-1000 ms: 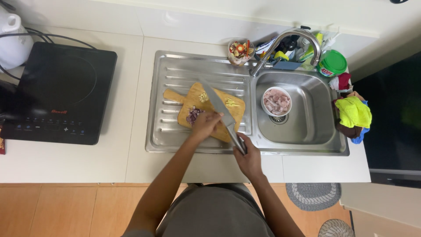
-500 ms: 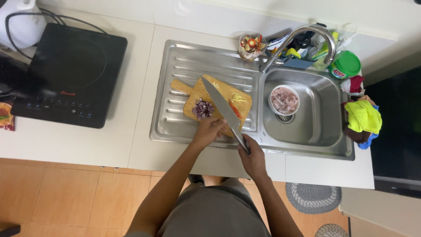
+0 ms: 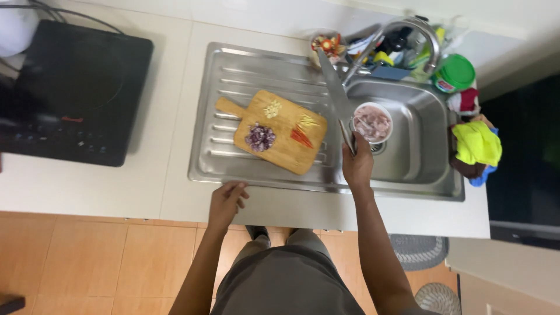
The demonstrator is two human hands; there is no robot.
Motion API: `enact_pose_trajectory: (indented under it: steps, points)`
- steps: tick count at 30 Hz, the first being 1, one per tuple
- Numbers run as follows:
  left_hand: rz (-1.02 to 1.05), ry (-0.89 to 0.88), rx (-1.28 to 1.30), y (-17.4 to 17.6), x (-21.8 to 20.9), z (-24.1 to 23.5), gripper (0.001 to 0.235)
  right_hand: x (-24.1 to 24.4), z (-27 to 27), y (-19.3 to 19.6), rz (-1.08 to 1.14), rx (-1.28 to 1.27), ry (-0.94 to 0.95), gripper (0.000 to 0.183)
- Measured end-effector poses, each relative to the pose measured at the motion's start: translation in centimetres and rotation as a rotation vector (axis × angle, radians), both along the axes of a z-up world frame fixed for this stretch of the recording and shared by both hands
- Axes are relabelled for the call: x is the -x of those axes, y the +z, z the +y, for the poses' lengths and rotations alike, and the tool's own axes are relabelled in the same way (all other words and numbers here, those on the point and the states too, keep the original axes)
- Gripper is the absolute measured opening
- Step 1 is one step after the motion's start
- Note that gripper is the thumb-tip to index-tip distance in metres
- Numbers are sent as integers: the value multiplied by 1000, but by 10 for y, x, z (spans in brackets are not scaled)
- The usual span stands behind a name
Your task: The person slices red bell peppers on a wooden cutting board using a knife, then opens a refrigerator to discard a piece of pepper. They wash the knife under running water and rinse raw chicken pieces in a bowl in the sink before turning on an induction cooktop.
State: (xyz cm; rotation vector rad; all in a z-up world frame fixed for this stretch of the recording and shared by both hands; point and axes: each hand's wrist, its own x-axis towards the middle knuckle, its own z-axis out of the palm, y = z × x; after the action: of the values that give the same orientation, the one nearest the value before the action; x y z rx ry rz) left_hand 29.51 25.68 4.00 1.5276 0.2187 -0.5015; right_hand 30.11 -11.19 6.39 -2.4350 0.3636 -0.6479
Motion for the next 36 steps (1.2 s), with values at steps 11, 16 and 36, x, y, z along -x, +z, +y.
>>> enact_pose_trajectory:
  steps: [11,16,36]
  points:
    - [-158,-334,242,-17,-8,-200,32,91,38,2,86,-432,-250,45]
    - [-8,-343,356,-6,-28,-292,27,105,-20,-14,29,-554,47,33]
    - [236,-174,339,-19,-42,-362,49,-275,-264,-20,277,-537,622,43]
